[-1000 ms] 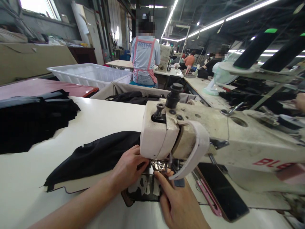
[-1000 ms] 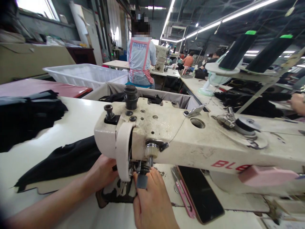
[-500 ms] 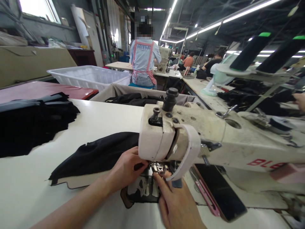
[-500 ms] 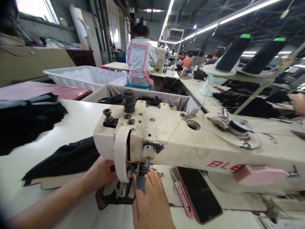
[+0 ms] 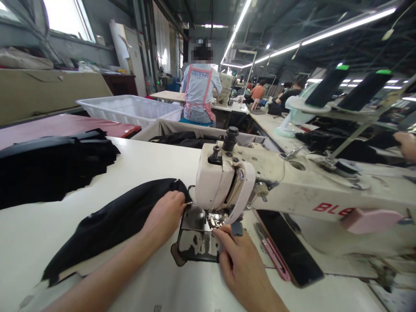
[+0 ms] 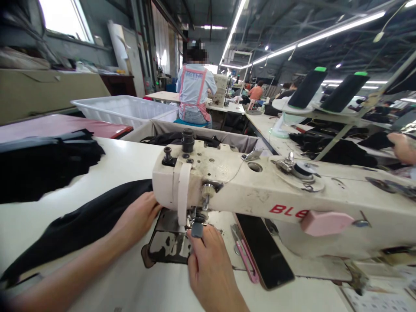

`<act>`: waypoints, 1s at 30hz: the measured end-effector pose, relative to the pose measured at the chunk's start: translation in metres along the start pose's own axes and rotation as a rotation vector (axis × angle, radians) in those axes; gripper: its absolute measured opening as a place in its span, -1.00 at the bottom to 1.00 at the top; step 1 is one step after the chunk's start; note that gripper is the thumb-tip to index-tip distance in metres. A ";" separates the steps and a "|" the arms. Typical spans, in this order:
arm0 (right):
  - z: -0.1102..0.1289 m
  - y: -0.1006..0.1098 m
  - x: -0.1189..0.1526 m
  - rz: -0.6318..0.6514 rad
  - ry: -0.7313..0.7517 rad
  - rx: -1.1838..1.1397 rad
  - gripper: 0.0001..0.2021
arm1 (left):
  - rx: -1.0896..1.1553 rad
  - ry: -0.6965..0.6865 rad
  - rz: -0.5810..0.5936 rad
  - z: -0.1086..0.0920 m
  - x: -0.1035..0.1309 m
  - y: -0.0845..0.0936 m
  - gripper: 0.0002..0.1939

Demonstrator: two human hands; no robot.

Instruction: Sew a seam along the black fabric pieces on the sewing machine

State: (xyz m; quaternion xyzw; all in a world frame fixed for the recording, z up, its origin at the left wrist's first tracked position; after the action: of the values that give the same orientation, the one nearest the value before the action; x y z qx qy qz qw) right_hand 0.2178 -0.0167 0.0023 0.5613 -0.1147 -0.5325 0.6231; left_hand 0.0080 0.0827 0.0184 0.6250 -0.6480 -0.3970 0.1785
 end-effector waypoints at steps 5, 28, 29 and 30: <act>0.039 -0.013 -0.003 -0.102 0.033 -0.283 -0.41 | 0.167 0.206 -0.129 -0.006 0.050 0.046 -0.84; 0.072 0.015 -0.010 -0.236 -0.154 -0.579 -0.69 | 0.276 0.019 0.395 -0.066 0.074 0.065 -0.78; 0.069 0.023 -0.011 -0.170 -0.241 -0.650 -0.78 | 0.260 0.073 0.475 -0.066 0.071 0.070 -0.80; 0.068 0.029 -0.013 -0.125 -0.334 -0.724 -0.85 | 0.256 0.138 0.541 -0.065 0.069 0.074 -0.83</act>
State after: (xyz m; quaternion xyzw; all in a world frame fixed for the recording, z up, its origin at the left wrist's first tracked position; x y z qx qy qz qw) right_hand 0.1779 -0.0512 0.0552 0.2174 0.0150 -0.6591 0.7198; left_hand -0.0045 -0.0093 0.0951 0.4725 -0.8221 -0.2070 0.2410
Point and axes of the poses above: each hand's wrist, its own x-axis away from the middle knuckle, its own y-axis out of the back of the hand, z = x × y, the point moved 2 cm from there along -x, towards the middle knuckle, and after that the axes turned 10 degrees about y, right-handed, at the moved point
